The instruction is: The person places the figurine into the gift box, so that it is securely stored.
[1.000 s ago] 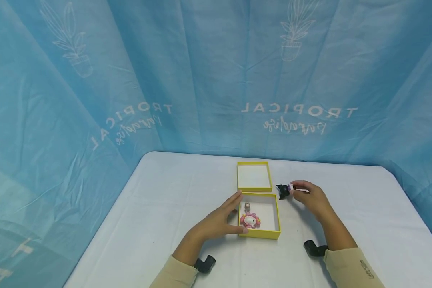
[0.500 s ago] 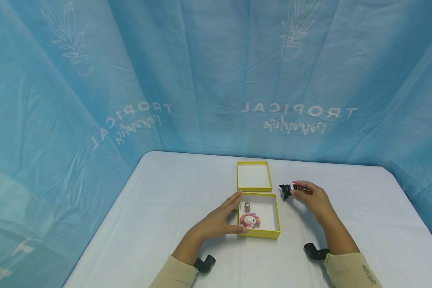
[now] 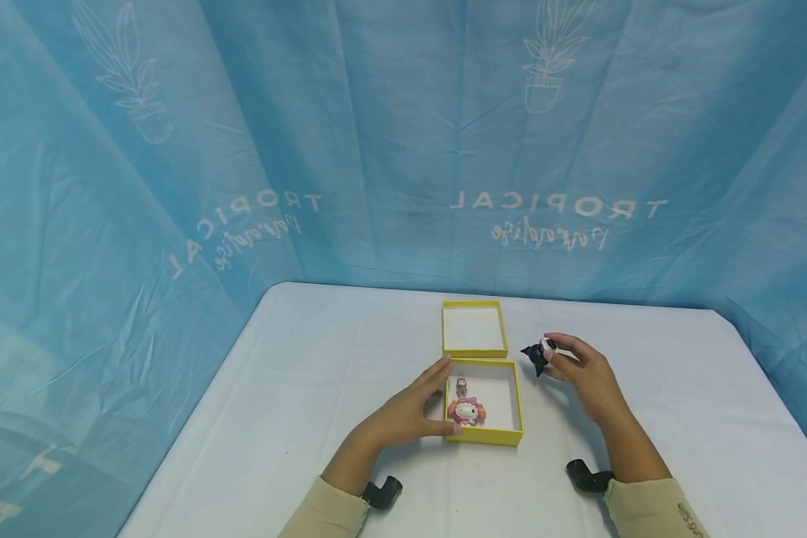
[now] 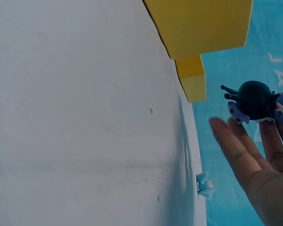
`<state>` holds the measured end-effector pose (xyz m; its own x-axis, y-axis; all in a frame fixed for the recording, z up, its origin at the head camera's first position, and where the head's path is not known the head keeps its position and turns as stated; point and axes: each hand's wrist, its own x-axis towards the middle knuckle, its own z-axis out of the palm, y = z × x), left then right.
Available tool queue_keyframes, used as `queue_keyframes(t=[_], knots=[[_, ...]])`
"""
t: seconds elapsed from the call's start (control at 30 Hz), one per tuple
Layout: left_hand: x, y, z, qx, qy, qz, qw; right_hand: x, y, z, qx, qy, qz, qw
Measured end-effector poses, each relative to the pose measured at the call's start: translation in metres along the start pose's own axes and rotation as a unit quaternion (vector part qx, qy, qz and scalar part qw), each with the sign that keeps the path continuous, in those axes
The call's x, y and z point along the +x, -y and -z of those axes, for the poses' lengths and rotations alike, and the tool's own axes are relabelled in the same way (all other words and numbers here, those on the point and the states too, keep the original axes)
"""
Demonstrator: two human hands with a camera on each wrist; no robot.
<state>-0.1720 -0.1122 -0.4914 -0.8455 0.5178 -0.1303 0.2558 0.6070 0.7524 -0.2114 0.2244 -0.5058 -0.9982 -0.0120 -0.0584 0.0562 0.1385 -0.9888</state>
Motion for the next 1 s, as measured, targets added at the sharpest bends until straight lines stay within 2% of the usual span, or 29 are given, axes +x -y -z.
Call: queue_keyframes(t=[0.27,0.47,0.67,0.83,1.0], knots=[[-0.001,0.001,-0.001,-0.006,0.000,0.009,0.9999,-0.002,0.000,-0.004,0.043,0.012,-0.015,0.9989],[0.000,0.001,0.000,-0.009,0.003,0.004,1.0000,-0.004,0.002,-0.006,0.064,0.037,-0.002,0.9973],[-0.001,0.001,0.000,-0.012,0.002,0.007,0.9999,-0.006,0.004,-0.008,0.065,0.042,0.014,0.9969],[-0.001,0.001,0.000,-0.011,0.003,0.006,0.9999,-0.007,0.005,-0.012,0.009,0.031,0.021,0.9992],[-0.001,0.001,0.001,-0.014,0.004,0.003,0.9999,-0.010,0.008,-0.018,-0.034,0.037,0.015,0.9986]])
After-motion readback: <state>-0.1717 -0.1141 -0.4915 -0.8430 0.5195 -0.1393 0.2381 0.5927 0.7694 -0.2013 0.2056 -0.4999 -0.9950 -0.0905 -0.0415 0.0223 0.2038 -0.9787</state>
